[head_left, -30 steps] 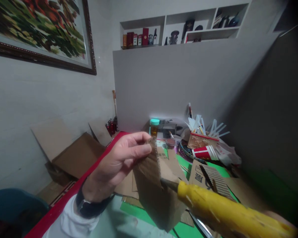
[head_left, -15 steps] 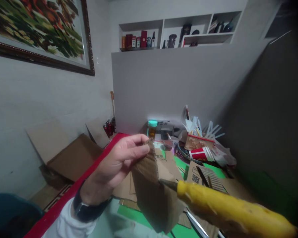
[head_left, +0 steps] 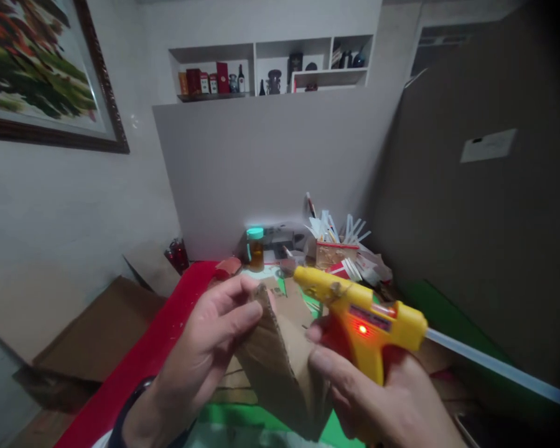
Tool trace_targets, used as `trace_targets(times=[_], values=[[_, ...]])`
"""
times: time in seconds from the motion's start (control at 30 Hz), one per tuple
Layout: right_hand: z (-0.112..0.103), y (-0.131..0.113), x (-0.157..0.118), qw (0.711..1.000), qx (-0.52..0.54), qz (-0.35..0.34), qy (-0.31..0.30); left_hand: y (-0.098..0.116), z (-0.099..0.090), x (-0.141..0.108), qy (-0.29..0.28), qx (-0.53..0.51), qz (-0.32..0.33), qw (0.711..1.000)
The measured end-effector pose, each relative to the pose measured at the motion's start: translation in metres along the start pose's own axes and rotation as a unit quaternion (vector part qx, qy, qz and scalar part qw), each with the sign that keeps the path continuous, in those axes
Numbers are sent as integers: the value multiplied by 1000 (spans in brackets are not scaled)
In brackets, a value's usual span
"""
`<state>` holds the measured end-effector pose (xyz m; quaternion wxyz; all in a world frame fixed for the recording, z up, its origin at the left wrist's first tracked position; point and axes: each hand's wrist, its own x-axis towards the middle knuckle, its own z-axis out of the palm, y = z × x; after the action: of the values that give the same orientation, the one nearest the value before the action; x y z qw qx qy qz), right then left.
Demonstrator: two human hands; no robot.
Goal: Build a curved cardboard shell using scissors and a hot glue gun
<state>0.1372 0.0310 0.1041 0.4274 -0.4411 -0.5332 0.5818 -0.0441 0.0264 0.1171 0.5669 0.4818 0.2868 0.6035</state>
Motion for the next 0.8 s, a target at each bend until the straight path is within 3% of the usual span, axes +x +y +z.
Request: trace_targets(times=[0.13,0.27,0.4,0.57,0.8], values=[[1,0,3,998,36,-3,-51,-5,1,-2,18,47,16,999],[0,-3,0,999,31,-28,5,-8,1,-5,43,101,65,992],[-2,4,6,999,29,-20,4,-8,2,-7,56,154,116,980],[-4,14,16,998,44,12,-43,-5,-4,-8,8,210,123,970],[-2,5,8,999,46,2,-29,0,-21,-7,-87,219,42,971]])
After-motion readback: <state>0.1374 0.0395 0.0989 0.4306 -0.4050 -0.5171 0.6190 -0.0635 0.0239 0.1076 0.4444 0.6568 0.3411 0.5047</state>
